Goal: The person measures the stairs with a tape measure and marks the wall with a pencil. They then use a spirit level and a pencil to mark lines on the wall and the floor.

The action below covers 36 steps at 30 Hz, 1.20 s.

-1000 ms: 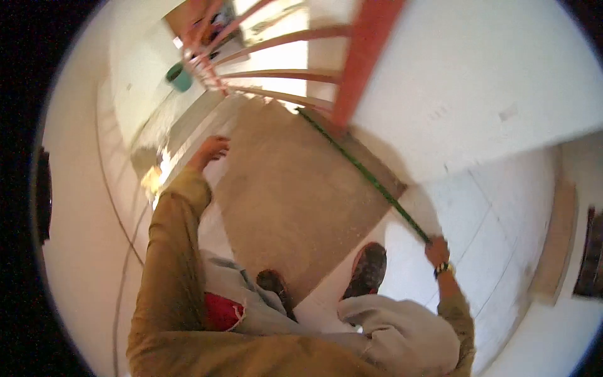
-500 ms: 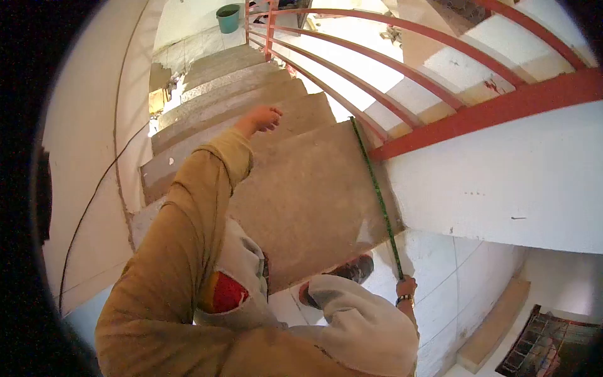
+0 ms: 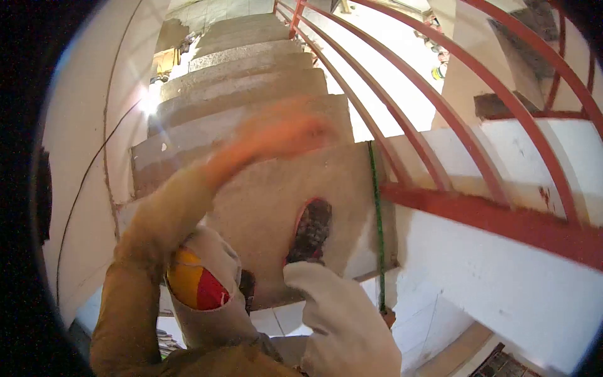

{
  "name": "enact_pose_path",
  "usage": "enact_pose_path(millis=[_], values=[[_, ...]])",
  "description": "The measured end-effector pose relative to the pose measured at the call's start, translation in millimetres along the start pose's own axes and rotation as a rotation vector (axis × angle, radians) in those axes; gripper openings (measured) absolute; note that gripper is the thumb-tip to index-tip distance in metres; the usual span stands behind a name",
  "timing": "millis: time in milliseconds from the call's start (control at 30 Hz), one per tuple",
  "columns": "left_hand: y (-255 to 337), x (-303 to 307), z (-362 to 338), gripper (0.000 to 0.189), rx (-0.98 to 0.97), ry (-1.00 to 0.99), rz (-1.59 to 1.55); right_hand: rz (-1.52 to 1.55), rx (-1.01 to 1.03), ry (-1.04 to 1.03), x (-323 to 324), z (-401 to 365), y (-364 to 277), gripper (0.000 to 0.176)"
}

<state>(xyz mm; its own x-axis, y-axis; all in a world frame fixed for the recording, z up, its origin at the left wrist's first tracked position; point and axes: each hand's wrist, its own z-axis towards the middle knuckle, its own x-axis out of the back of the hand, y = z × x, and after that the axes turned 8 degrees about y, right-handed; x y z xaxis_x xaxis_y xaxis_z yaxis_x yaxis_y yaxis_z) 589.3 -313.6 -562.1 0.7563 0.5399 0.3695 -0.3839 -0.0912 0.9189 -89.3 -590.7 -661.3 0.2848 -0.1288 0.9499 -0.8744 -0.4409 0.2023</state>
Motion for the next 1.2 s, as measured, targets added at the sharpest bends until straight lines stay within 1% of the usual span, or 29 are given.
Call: enact_pose_path(millis=[33, 67, 100, 133, 167, 200, 233, 333, 433, 533, 633, 733, 1200], values=[[36.8, -13.8, -15.8, 0.033, 0.099, -0.117, -0.116, -0.001, 0.0, -0.009, 4.0, 5.6, -5.8, 0.028], [80.7, -18.6, -32.4, 0.034, -0.026, -0.205, -0.164, 0.0, -0.001, -0.024, 7.6, 8.9, -8.0, 0.028], [110.2, -43.2, -48.6, 0.035, 0.216, -0.414, -0.347, 0.002, -0.001, -0.034, 8.8, 14.5, -8.7, 0.028], [123.5, -76.6, -66.6, 0.038, -0.096, -0.305, -0.512, 0.007, -0.004, -0.044, 11.4, 17.1, -11.4, 0.028], [144.9, -88.8, -74.1, 0.042, -0.049, -0.456, -0.562, 0.01, -0.017, -0.052, 17.4, 17.3, -14.4, 0.028], [154.9, -110.7, -78.5, 0.045, 0.028, -0.493, -0.672, 0.012, -0.028, -0.052, 19.7, 21.2, -17.3, 0.028], [156.4, -129.4, -79.0, 0.048, 0.107, -0.529, -0.784, 0.014, -0.038, -0.055, 21.7, 23.0, -18.7, 0.028], [139.5, -148.6, -67.3, 0.051, 0.125, -0.541, -0.783, 0.014, -0.051, -0.071, 25.7, 29.3, -22.3, 0.027], [148.6, -163.5, -57.1, 0.059, 0.118, -0.609, -0.959, 0.006, -0.053, -0.084, 27.1, 35.4, -25.2, 0.027], [151.6, -160.2, -44.5, 0.075, -0.033, -0.653, -0.96, 0.001, -0.051, -0.094, 28.0, 39.5, -26.4, 0.027], [172.8, -151.8, -36.3, 0.097, -0.378, -0.409, -1.02, 0.005, -0.065, -0.109, 29.5, 38.9, -26.2, 0.026], [172.9, -127.3, -27.2, 0.107, -0.432, -0.51, -0.906, 0.003, -0.076, -0.111, 30.6, 39.7, -24.6, 0.026], [171.5, -118.7, -25.7, 0.109, -0.326, -0.554, -0.888, 0.01, -0.088, -0.119, 34.8, 41.1, -23.9, 0.025]])
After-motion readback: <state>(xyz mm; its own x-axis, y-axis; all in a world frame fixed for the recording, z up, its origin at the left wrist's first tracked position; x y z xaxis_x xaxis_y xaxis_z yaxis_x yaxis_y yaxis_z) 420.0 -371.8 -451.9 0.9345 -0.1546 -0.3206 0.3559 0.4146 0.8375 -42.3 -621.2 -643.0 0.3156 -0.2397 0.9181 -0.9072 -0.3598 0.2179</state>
